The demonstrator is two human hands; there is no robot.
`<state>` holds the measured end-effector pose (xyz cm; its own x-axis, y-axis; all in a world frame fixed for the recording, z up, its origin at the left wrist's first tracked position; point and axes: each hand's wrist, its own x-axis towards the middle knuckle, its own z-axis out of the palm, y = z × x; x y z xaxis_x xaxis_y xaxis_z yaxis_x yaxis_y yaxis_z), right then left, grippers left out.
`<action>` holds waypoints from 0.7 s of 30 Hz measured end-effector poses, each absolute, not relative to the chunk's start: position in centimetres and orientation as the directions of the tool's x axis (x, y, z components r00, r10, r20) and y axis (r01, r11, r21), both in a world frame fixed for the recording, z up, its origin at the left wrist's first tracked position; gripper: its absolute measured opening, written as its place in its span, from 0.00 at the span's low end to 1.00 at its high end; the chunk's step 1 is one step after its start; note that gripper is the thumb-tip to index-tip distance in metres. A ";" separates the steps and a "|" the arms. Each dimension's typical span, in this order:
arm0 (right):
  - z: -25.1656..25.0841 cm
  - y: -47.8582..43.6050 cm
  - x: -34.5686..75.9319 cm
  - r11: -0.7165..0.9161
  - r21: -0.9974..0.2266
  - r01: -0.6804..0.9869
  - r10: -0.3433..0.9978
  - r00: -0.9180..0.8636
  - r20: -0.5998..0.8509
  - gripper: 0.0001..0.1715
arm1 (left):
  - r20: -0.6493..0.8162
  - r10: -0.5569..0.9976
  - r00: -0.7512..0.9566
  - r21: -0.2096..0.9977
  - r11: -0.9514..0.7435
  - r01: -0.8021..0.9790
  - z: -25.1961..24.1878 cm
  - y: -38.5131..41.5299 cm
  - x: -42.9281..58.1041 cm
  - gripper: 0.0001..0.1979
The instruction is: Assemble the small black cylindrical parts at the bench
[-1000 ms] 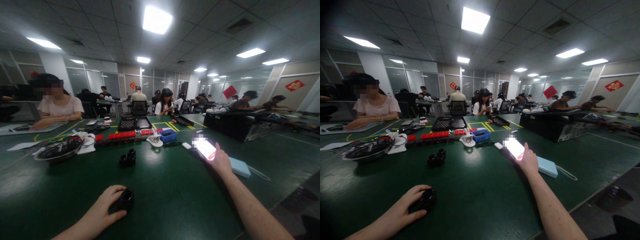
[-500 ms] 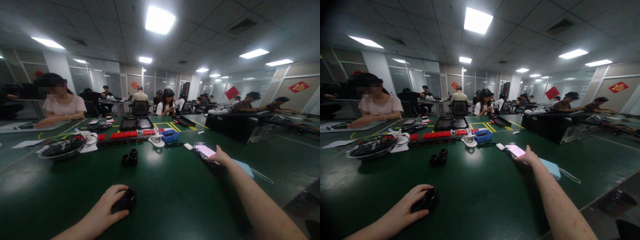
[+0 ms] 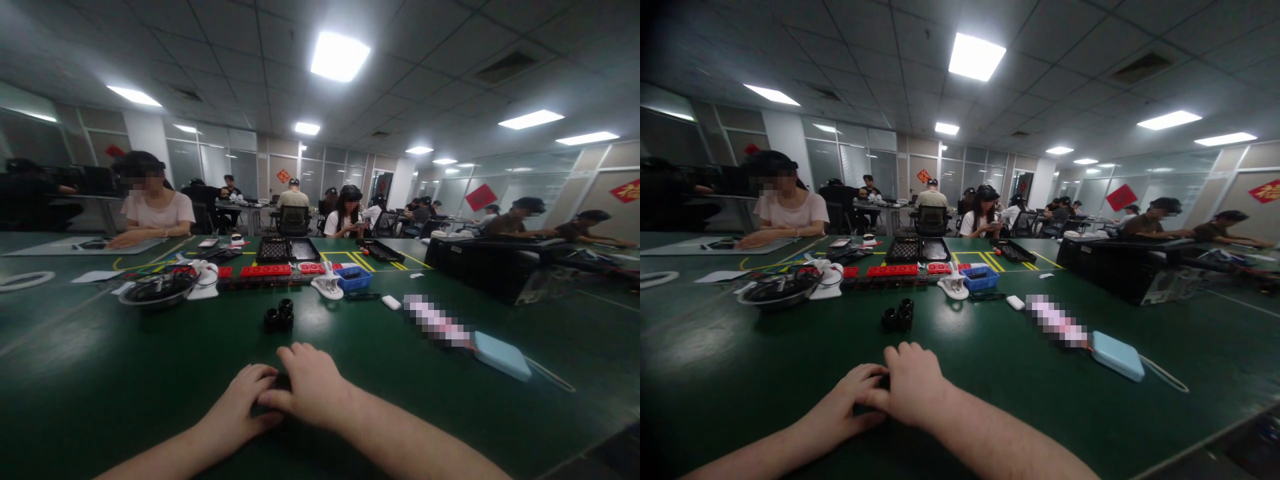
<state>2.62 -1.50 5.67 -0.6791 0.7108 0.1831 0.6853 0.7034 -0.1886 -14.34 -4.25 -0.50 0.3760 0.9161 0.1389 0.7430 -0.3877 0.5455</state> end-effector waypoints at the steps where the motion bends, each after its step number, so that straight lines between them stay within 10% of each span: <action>1: 5.2 -2.0 1.7 0.703 -0.150 0.695 0.711 -0.688 0.146 0.32 | 0.152 0.913 0.378 0.542 -0.397 0.741 -0.5 -4.3 -14.4 0.18; 5: 4.1 -2.4 1.0 0.668 -0.153 0.729 0.743 -0.665 0.078 0.26 | 0.183 0.904 0.386 0.533 -0.421 0.734 -0.6 -4.4 -14.5 0.19; 13: 4.7 -1.4 3.9 0.677 -0.545 0.495 0.676 -0.712 0.192 0.39 | 0.202 0.911 0.360 0.537 -0.410 0.737 -0.8 -4.4 -14.9 0.19; 21: 2.7 -1.4 2.6 0.568 -0.525 0.633 0.784 -0.611 0.111 0.40 | 0.232 0.905 0.357 0.542 -0.425 0.725 -1.0 -4.6 -15.0 0.19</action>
<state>2.62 -1.42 2.73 -0.6112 0.7836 0.1111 0.6334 0.5685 -0.5250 -14.95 -4.61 -1.02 0.3569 0.9050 0.2317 0.7255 -0.4248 0.5415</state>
